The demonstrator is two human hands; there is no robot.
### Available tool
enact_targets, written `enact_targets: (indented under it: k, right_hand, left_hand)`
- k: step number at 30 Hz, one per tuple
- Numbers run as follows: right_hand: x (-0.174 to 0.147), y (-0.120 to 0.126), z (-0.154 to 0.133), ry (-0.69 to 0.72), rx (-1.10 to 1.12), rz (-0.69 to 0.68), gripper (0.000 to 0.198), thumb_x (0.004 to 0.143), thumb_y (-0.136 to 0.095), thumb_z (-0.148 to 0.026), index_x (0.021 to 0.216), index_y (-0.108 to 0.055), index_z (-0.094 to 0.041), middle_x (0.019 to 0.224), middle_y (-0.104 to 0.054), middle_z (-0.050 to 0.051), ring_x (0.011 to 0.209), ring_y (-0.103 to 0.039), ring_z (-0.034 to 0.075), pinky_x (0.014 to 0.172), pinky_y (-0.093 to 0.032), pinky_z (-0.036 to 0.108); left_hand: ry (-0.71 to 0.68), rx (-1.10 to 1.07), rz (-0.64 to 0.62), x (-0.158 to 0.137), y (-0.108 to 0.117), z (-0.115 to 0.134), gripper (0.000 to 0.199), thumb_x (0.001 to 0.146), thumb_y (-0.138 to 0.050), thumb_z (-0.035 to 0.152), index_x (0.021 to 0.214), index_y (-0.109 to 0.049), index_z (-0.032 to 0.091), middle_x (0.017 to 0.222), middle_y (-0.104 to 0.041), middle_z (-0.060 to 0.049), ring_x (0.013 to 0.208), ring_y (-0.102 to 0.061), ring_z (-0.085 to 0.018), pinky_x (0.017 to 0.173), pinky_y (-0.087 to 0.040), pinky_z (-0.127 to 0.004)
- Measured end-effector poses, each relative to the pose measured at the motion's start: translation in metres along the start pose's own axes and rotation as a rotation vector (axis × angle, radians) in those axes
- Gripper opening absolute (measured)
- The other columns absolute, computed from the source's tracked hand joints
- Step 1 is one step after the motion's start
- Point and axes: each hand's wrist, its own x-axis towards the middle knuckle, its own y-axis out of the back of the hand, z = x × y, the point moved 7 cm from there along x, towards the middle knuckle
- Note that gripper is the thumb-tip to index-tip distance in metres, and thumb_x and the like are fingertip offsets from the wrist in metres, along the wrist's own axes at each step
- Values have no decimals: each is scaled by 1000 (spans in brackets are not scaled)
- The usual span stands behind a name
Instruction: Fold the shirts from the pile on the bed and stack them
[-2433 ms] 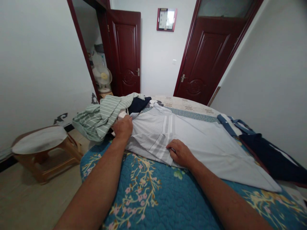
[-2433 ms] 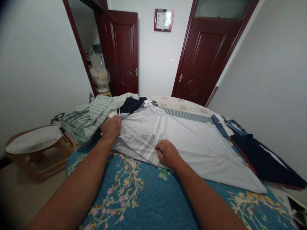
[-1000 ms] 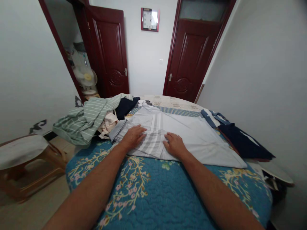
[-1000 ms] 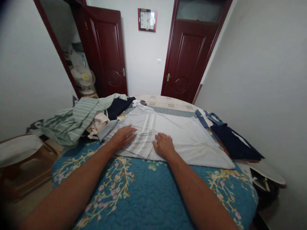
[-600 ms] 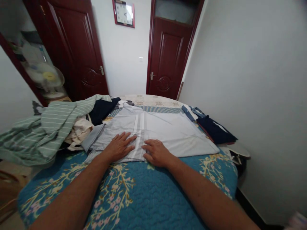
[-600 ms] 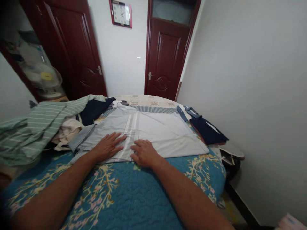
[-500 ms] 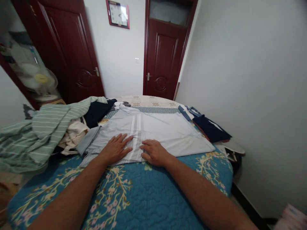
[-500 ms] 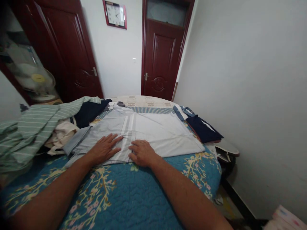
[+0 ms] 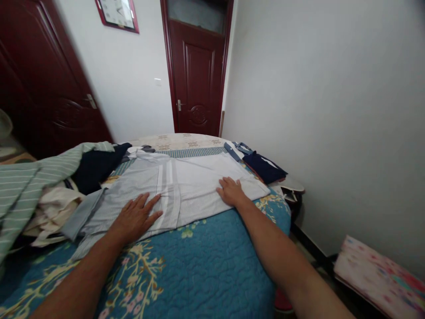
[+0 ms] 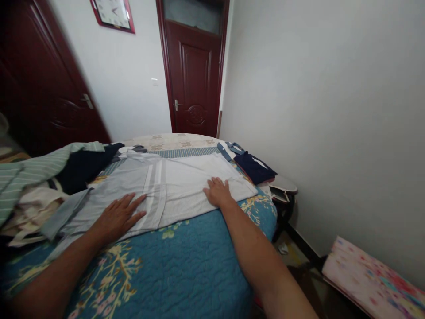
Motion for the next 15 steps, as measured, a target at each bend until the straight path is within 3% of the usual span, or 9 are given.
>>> enact_targets:
  k: [4,7,10,15]
  right_hand:
    - [3,13,57,-249,-44,120,60,112,-37,-48,163,-45,-18,174,-35,18,162,-26,35,128,-18,65]
    - [2,19,82,-375,-86,208,58,110,-37,-42,157,-52,-10,167,-44,24,157,-35,36,126,-24,58]
    - [5,16,92,-389,-122,207,55,109,-37,-39,147,-60,-7,156,-55,26,151,-44,37,124,-28,55]
    - [12,9,100,-362,-167,156,62,110,-36,-47,154,-54,-7,165,-47,24,156,-37,38,126,-24,54]
  left_hand:
    - [4,0,13,-2,1,1,69,103,-44,61,164,-49,29,169,-48,-16,157,-42,-38,126,-32,-59]
    - [9,-13,7,-3,3,3,69,104,-44,61,165,-49,29,169,-47,-18,158,-40,-39,127,-30,-59]
    - [36,-23,0,-4,5,4,70,104,-44,63,165,-48,29,168,-47,-19,157,-41,-40,127,-30,-58]
    - [79,-9,-5,-4,4,1,73,104,-41,65,166,-47,27,168,-47,-20,157,-41,-41,127,-29,-58]
